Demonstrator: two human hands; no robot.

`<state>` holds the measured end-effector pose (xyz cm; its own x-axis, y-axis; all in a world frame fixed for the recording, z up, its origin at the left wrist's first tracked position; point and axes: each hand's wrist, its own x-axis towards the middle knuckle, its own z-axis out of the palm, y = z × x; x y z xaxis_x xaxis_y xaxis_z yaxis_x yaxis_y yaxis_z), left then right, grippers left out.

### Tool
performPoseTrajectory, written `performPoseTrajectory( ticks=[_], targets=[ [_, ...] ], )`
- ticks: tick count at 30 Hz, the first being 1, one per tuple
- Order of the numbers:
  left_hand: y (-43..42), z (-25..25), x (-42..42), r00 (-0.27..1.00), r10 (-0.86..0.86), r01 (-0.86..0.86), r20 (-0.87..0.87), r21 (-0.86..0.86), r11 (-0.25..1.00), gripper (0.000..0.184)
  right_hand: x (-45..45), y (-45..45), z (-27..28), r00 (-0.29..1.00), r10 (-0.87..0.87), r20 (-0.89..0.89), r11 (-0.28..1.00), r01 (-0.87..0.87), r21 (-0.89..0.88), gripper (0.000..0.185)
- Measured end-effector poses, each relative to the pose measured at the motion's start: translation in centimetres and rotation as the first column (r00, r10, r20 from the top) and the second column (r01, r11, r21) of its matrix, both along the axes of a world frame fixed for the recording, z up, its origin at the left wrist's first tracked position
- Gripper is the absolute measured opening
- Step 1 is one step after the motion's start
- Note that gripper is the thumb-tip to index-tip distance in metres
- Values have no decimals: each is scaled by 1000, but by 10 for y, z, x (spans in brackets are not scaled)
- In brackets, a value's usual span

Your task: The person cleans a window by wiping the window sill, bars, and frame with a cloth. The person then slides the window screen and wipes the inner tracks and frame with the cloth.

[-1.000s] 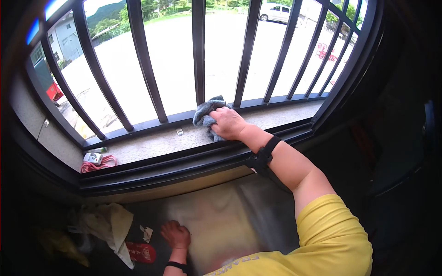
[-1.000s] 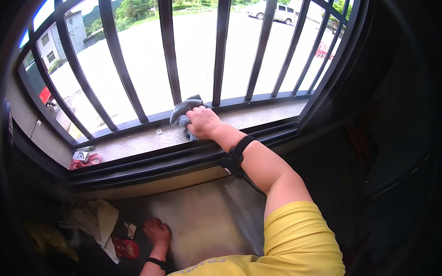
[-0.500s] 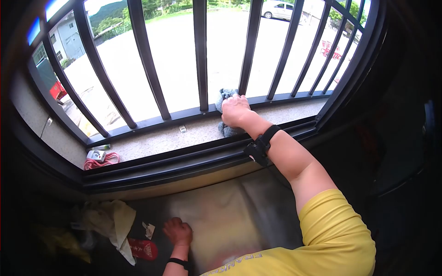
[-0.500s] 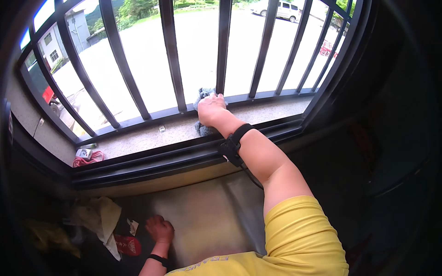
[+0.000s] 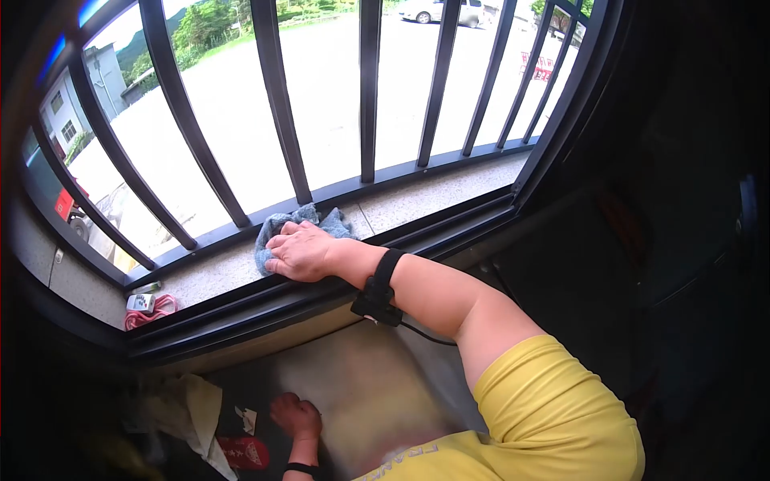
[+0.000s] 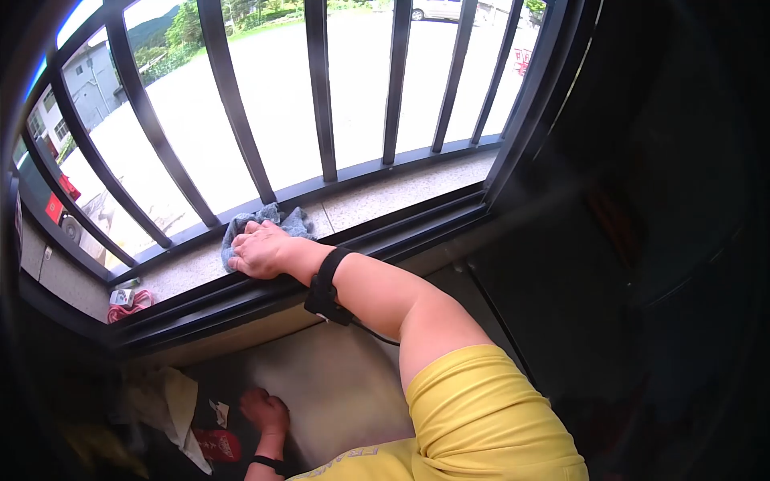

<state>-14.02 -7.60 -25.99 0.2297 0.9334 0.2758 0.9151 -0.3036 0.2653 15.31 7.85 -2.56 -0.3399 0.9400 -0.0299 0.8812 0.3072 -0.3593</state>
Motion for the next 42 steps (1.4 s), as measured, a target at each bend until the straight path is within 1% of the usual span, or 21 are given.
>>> performPoseTrajectory(
  ticks=[1, 7, 10, 12, 16, 18, 20, 22, 23, 24, 26, 27, 28, 30, 32, 34, 35, 38, 39, 40, 42],
  targets=[
    [0, -1, 1, 1000, 5, -5, -15, 25, 1000, 13, 11, -7, 4, 996, -55, 77, 998, 56, -6, 50],
    [-2, 7, 5, 999, 45, -44, 17, -14, 999, 11, 138, -53, 5, 911, -395, 121, 910, 406, -87, 54],
    [-3, 15, 7, 998, 56, -55, 10, -81, 995, 14, 193, -77, 7, 810, -571, 132, 809, 582, -79, 53],
    [-2, 16, 8, 998, 58, -58, 0, -64, 996, 14, 227, -84, 3, 709, -690, 143, 703, 704, -97, 59],
    [-2, 15, 8, 999, 49, -48, 12, -51, 998, 14, 258, -95, 4, 505, -848, 161, 516, 856, 28, 60],
    [-1, 10, 6, 999, 47, -47, 4, -32, 998, 13, 293, -88, -16, 497, -841, 214, 519, 852, 60, 56],
    [-2, 5, 6, 999, 49, -49, 6, -9, 999, 12, 297, -88, -7, 486, -832, 268, 526, 844, 102, 52],
    [2, 4, 3, 998, 25, -24, 53, -21, 999, 12, 296, -90, 9, 290, -953, 90, 303, 925, 230, 40],
    [2, 3, 2, 998, 24, -23, 56, -18, 1000, 12, 299, -91, 17, 306, -948, -93, 268, 919, 289, 36],
    [2, 2, 2, 999, 23, -22, 39, -18, 1000, 12, 305, -88, 20, 303, -948, -94, 265, 919, 292, 36],
    [1, 2, 3, 1000, 13, -12, 17, -21, 1000, 12, 315, -85, 22, 424, -866, -265, 230, 808, 542, 39],
    [2, 2, 4, 1000, 18, -18, 14, -14, 1000, 12, 316, -85, 19, 437, -860, -263, 251, 811, 528, 44],
    [1, 4, 5, 1000, 23, -22, 14, -11, 1000, 12, 307, -87, 19, 418, -884, -211, 304, 855, 421, 47],
    [0, 7, 4, 1000, 25, -25, 3, -27, 999, 13, 287, -86, 4, 359, -933, -3, 344, 896, 279, 46],
    [3, -1, 6, 1000, 7, -6, 5, -40, 999, 14, 282, -84, -4, 307, -951, -26, 297, 937, 185, 43],
    [0, -11, 2, 992, 52, -46, -114, 57, 997, 15, 276, -81, 4, 297, -954, -41, 294, 953, 76, 39],
    [-3, 5, 7, 994, 54, -60, -95, -63, 996, 16, 277, -80, 0, 376, -926, -30, 375, 926, 51, 38],
    [-3, -2, 2, 997, 43, -44, -67, -12, 999, 23, 262, -70, -7, 604, -797, 4, 600, 791, 119, 39],
    [-3, -8, -3, 997, 37, -37, -66, -3, 999, 23, 255, -80, -3, 596, -799, -83, 583, 800, 139, 37],
    [1, -17, -7, 995, 55, -54, -87, 10, 998, 23, 256, -86, 6, 592, -801, -93, 577, 804, 147, 37],
    [8, -22, -7, 992, 75, -72, -102, 29, 997, 24, 265, -98, 22, 693, -720, -38, 692, 721, 25, 36]
  ],
)
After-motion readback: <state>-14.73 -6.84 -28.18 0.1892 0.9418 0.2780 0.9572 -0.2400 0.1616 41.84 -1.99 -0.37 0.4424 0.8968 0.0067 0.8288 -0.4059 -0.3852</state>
